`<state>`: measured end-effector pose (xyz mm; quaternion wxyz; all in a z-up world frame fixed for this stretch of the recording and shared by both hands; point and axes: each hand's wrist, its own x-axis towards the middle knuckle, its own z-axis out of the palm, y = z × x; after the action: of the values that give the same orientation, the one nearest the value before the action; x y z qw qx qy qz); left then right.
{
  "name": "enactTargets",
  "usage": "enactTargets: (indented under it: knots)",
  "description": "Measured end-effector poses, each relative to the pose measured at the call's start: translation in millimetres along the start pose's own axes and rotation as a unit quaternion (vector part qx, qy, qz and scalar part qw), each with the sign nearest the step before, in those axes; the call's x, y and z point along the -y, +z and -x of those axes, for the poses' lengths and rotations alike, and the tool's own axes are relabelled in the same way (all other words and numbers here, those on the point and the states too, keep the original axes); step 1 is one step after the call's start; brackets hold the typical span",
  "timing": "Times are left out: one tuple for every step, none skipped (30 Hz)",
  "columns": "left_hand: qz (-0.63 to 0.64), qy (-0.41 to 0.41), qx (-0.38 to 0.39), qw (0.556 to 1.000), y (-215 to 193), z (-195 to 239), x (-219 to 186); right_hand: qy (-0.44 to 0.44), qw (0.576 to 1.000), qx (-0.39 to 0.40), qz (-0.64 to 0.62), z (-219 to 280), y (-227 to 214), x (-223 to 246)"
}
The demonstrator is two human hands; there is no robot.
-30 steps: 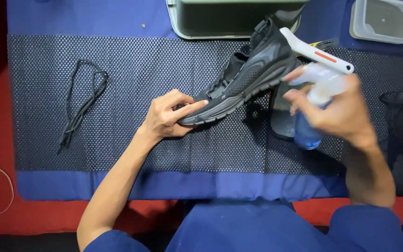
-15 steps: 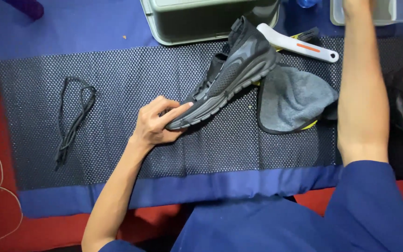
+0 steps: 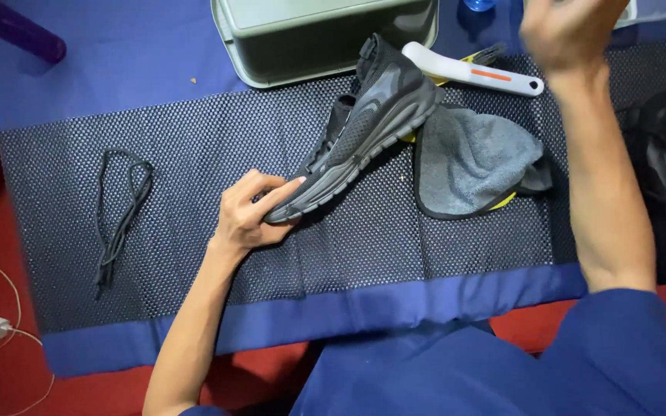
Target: The person cleans a black sneaker by scrubbing the interior and exterior with a white brush and wiping it with a gray cloth. They also spray a liquid onto the shoe and continue scrubbing the sole and sides.
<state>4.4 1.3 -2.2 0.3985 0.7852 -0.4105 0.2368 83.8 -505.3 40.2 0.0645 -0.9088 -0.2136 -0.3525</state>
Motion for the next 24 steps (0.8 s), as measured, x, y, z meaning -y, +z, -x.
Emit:
enactTargets:
  knots:
    - [-0.006, 0.023, 0.021, 0.999, -3, -2, -2, -0.013, 1.0, -0.003, 0.013, -3, -1, 14]
    - [-0.009, 0.049, 0.043, 0.998, -5, -5, -2, -0.025, 0.999, -0.006, 0.029, -6, -1, 29]
    - [-0.007, 0.052, 0.044, 0.998, -4, -6, -3, -0.022, 0.999, -0.007, 0.031, -5, -6, 39]
    - [-0.006, 0.046, 0.042, 0.998, -4, -7, -4, -0.052, 0.998, 0.007, 0.039, -4, -10, 50]
    - [-0.004, 0.04, 0.04, 0.998, -4, -7, -4, -0.083, 0.995, 0.021, 0.047, -2, -14, 61]
    - [-0.004, 0.042, 0.041, 0.998, -4, -7, -4, -0.082, 0.995, 0.02, 0.049, 1, -14, 57]
    - [-0.009, 0.038, 0.044, 0.998, -4, -7, -4, -0.046, 0.998, 0.038, 0.032, 5, -14, 53]
    - [-0.013, 0.032, 0.049, 0.998, -4, -6, -5, -0.009, 0.998, 0.058, 0.015, 11, -15, 50]
    - [-0.011, 0.033, 0.05, 0.998, -3, -6, -5, -0.007, 0.998, 0.058, 0.016, 9, -15, 47]
    - [-0.012, 0.032, 0.049, 0.998, -3, -6, -5, 0.014, 0.992, 0.122, -0.023, 6, -15, 45]
    - [-0.012, 0.03, 0.048, 0.998, -3, -6, -4, 0.034, 0.98, 0.186, -0.062, 4, -15, 42]
    - [-0.011, 0.032, 0.049, 0.998, -3, -7, -5, 0.036, 0.98, 0.185, -0.06, 6, -12, 40]
    - [-0.009, 0.029, 0.049, 0.998, -2, -7, -6, 0.048, 0.971, 0.226, -0.066, 7, -10, 39]
    - [-0.008, 0.026, 0.049, 0.998, -3, -8, -6, 0.058, 0.96, 0.266, -0.071, 7, -6, 37]
    - [-0.008, 0.029, 0.049, 0.998, -2, -7, -4, 0.058, 0.96, 0.264, -0.07, 5, -7, 36]
    - [-0.01, 0.03, 0.049, 0.998, -2, -5, -2, 0.074, 0.956, 0.274, -0.081, 4, -8, 36]
    - [-0.011, 0.032, 0.05, 0.998, -1, -2, -1, 0.09, 0.95, 0.283, -0.092, 2, -9, 36]
    - [-0.011, 0.032, 0.05, 0.998, -1, -3, -1, 0.09, 0.95, 0.284, -0.092, 1, -12, 38]
    - [-0.01, 0.032, 0.049, 0.998, -1, -4, -1, 0.077, 0.959, 0.252, -0.102, 0, -16, 41]
    - [-0.009, 0.032, 0.048, 0.998, -1, -4, -2, 0.064, 0.967, 0.22, -0.112, -2, -19, 43]
    - [-0.009, 0.031, 0.048, 0.998, -2, -4, -3, 0.063, 0.967, 0.221, -0.113, 3, -19, 43]
    - [-0.011, 0.036, 0.046, 0.998, -2, -4, -2, 0.046, 0.976, 0.196, -0.081, 8, -19, 43]
    - [-0.012, 0.04, 0.044, 0.998, -2, -5, -2, 0.028, 0.984, 0.17, -0.049, 12, -19, 43]
    - [-0.012, 0.041, 0.043, 0.998, -2, -5, -2, 0.027, 0.984, 0.17, -0.049, 17, -14, 45]
